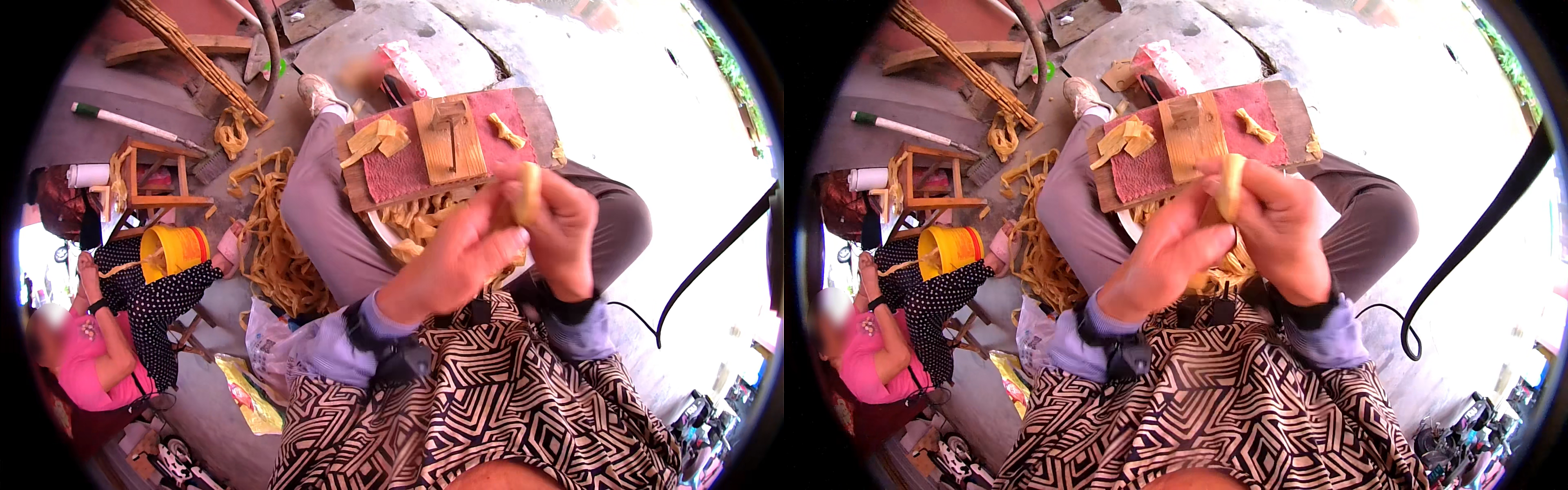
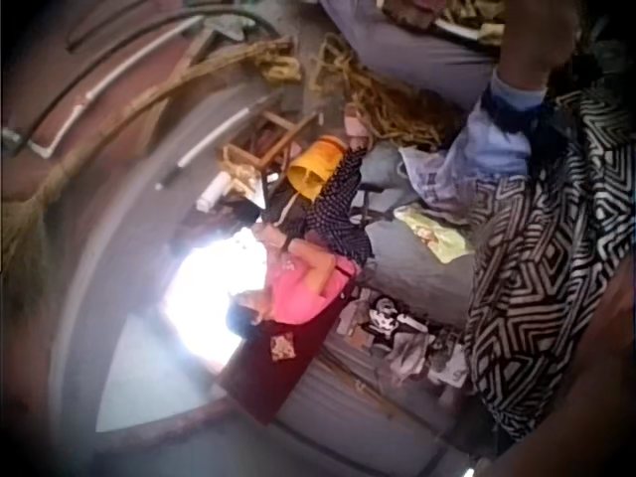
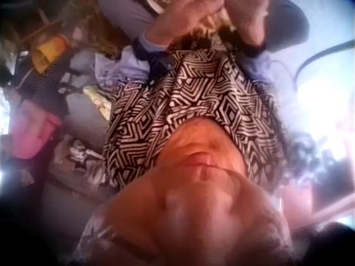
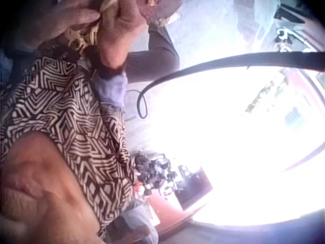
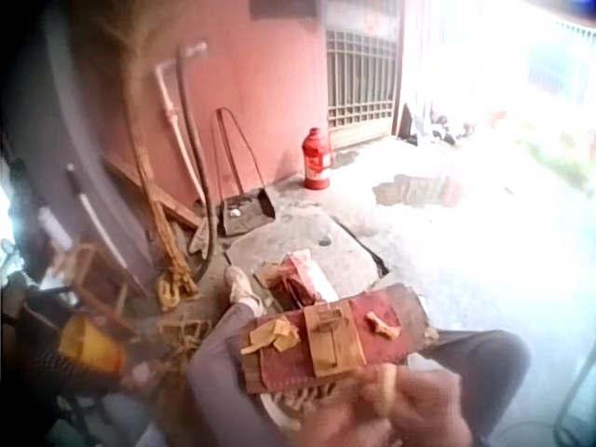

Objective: The person is folding and weaving thin wood shavings by hand on a small wooden workbench.

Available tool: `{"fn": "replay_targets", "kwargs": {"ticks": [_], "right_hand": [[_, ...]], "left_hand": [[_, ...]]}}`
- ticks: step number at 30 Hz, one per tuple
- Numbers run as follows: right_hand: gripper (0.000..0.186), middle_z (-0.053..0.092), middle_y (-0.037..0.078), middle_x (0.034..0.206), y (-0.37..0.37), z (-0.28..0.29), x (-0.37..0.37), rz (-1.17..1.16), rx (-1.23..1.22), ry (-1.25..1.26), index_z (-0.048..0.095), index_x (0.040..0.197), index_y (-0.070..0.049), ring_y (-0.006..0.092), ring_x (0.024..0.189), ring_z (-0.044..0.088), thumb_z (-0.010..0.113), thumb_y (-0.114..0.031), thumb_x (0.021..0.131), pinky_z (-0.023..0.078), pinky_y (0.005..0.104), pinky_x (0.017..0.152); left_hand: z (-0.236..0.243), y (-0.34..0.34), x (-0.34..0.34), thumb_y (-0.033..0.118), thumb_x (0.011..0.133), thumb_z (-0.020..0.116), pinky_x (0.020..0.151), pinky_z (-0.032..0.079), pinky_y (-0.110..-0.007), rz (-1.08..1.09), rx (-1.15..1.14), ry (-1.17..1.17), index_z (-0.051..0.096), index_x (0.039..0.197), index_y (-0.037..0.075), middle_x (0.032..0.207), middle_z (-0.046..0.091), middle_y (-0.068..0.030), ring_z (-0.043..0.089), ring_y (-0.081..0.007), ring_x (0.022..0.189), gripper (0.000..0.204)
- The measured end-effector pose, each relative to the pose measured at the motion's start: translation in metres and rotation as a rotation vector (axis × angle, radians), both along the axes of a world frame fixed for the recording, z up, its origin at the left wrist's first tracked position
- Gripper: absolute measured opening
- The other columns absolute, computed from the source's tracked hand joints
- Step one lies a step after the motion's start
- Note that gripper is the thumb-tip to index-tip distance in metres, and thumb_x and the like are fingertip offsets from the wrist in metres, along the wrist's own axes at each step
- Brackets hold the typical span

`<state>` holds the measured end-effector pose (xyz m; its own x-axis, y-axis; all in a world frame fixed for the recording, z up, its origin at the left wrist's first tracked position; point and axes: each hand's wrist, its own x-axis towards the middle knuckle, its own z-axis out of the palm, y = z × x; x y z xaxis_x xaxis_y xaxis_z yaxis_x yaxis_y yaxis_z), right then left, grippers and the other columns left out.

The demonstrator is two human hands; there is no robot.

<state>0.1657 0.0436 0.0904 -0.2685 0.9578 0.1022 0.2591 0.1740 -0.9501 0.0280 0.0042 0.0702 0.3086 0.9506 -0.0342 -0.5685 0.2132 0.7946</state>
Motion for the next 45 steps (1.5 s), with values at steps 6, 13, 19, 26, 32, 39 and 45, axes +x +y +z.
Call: {"fn": "replay_targets", "kwargs": {"ticks": [6,13,19,26,32,39,45], "right_hand": [[0.03,0.064,0.013,0.074,0.004,-0.066,0.008,-0.046,0.275,-0.372,0.069,0.112,-0.01,0.0282,0.061,0.064,0.068,-0.007,0.082,0.05,0.0321,0.055],[0.035,0.058,0.006,0.059,-0.031,-0.108,0.025,0.076,-0.411,-0.229,0.065,0.079,0.0,0.0149,0.052,0.054,0.064,-0.032,0.093,0.038,0.035,0.047],[0.033,0.066,-0.002,0.085,-0.04,-0.11,0.025,0.095,-1.105,0.413,0.069,0.094,-0.004,0.0058,0.075,0.058,0.058,-0.035,0.097,0.047,0.0253,0.068],[0.011,0.066,0.001,0.091,-0.027,-0.074,0.024,0.255,-0.605,0.021,0.069,0.091,-0.002,0.0119,0.089,0.06,0.066,-0.012,0.086,0.045,0.0295,0.081],[0.019,0.065,0.009,0.104,-0.028,-0.09,0.015,0.109,0.259,-0.302,0.068,0.087,-0.004,0.0307,0.1,0.057,0.066,0.002,0.07,0.044,0.0419,0.09],[0.005,0.056,0.006,0.106,-0.021,-0.097,0.018,-0.173,-0.093,0.171,0.065,0.085,0.006,0.0118,0.088,0.058,0.063,0.001,0.087,0.048,0.0244,0.074],[0.011,0.059,0.002,0.109,0.005,-0.099,0.042,-0.187,-0.191,0.212,0.066,0.098,0.001,0.0087,0.086,0.055,0.059,-0.004,0.091,0.046,0.0234,0.076]], "left_hand": [[-0.06,0.003,-0.003,0.01,0.097,0.05,0.051,0.032,-0.018,-0.147,-0.419,-0.152,0.052,0.12,0.008,0.074,0.047,0.0045,0.04,-0.002,0.06,0.023],[-0.09,-0.011,-0.022,0.009,0.086,0.06,0.061,0.046,-0.034,0.101,0.694,1.391,0.065,0.101,0.005,0.075,0.057,-0.0046,0.055,-0.0215,0.066,0.017],[-0.089,-0.019,-0.019,0.01,0.079,0.063,0.066,0.046,-0.039,0.09,0.467,1.08,0.065,0.104,0.001,0.079,0.056,-0.0108,0.058,-0.03,0.075,0.027],[-0.071,-0.008,-0.029,0.009,0.079,0.062,0.079,0.047,-0.037,-0.132,0.35,1.03,0.055,0.122,-0.001,0.098,0.057,-0.0187,0.059,-0.0319,0.092,0.044],[-0.054,-0.002,-0.016,0.02,0.088,0.063,0.078,0.049,-0.041,0.001,0.3,1.049,0.053,0.122,0.001,0.104,0.063,-0.0226,0.063,-0.0376,0.095,0.04],[-0.087,-0.015,0.002,0.022,0.099,0.049,0.06,0.043,-0.033,0.014,-0.091,0.558,0.06,0.094,0.0,0.07,0.056,-0.0112,0.053,-0.0195,0.064,0.025],[-0.083,-0.044,-0.044,0.021,0.1,0.05,0.055,0.039,-0.026,0.101,0.041,0.843,0.062,0.098,0.0,0.066,0.048,0.0009,0.044,-0.0089,0.06,0.024]]}}
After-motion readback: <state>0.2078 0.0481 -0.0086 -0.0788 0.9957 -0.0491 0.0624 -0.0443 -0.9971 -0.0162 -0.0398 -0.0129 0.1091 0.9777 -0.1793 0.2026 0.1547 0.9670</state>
